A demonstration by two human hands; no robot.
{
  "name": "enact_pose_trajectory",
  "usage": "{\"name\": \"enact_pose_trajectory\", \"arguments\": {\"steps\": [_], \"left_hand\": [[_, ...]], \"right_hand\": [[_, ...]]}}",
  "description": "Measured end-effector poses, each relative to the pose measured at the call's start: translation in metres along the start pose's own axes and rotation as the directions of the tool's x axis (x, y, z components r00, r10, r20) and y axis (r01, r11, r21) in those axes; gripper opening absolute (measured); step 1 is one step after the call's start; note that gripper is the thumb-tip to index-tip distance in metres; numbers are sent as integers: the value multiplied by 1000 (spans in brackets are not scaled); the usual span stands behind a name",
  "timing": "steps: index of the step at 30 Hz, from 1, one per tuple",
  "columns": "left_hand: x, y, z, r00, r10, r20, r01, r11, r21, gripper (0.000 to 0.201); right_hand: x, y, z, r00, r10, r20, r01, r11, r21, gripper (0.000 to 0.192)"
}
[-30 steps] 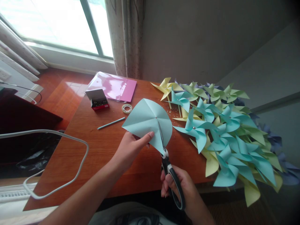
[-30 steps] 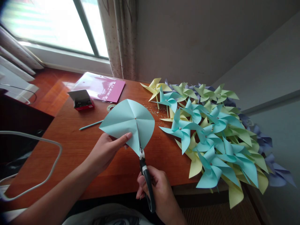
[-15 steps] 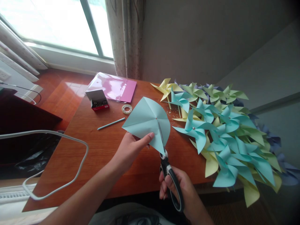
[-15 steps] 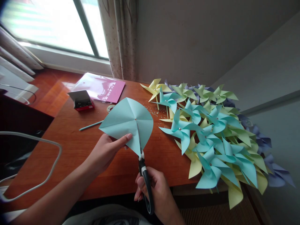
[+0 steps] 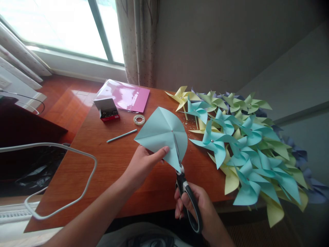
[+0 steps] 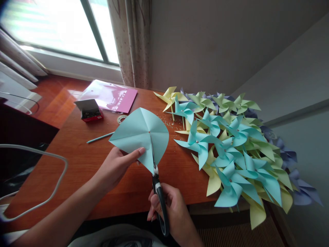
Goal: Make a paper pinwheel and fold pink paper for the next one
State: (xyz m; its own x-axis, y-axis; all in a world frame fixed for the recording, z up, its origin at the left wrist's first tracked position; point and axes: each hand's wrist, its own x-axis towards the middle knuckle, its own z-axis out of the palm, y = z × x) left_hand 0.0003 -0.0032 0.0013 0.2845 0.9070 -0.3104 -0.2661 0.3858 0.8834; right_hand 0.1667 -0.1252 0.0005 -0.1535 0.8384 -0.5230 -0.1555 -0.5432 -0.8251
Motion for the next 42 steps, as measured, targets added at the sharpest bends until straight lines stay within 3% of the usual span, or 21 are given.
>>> {"name": "enact_pose_trajectory", "arguments": {"steps": [29,38,42], "left_hand": [[1,0,-2,999,21,-48,-22,1000,-22,22],[3,11,-6,982,71,-175,-99,983,-153,18],[3,18,-5,974,71,-214,-133,947,-291,19]], "right_hand": [[-2,2,0,1000,-2,16,3,999,-44,54],[-13,0,-6,995,100,6,-98,983,-157,52],[-24,7,-19,991,107,-81,-125,960,-250,39]]}}
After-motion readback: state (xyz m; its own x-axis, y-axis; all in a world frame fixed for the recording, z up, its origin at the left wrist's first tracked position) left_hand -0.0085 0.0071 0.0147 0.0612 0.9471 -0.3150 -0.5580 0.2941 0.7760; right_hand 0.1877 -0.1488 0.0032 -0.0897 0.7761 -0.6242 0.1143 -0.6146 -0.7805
